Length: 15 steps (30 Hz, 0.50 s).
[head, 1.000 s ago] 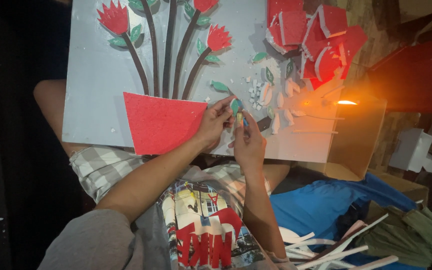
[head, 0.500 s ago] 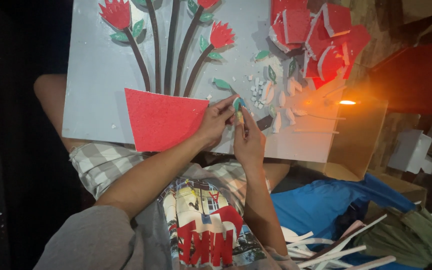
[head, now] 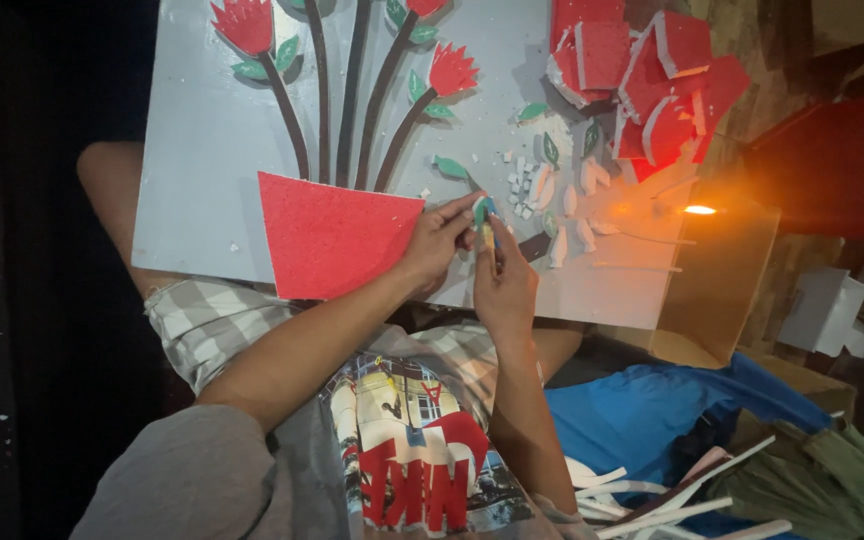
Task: Attaching small green foam leaves to the stems of a decorative flower arrangement on a white board.
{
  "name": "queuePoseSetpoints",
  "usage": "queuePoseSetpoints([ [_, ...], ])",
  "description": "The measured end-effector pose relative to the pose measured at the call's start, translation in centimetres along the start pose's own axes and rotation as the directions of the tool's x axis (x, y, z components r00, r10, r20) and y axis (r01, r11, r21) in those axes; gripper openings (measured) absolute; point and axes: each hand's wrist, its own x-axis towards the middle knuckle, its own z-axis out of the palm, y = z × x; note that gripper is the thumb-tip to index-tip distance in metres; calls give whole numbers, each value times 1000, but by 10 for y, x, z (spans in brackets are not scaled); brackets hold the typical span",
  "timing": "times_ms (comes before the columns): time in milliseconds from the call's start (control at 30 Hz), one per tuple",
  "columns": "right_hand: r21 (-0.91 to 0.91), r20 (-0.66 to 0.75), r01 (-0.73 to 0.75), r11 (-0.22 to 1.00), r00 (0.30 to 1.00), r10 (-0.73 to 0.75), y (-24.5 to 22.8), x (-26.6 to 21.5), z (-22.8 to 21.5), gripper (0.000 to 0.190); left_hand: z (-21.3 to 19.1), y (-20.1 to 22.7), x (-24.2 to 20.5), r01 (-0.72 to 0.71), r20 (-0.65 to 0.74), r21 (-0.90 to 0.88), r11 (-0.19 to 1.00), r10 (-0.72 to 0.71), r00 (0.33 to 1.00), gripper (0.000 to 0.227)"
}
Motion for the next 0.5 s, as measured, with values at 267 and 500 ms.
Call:
queuePoseSetpoints([
  [267, 129, 54, -55, 990, 997, 49, 8, 1, 4, 45, -2, -7, 4, -41, -16, -18, 999, 41, 999, 32],
  [500, 168, 39, -70, 983, 997, 64, 40, 9, 13, 44, 10, 14, -9, 15, -36, -48, 999, -17, 999, 33],
])
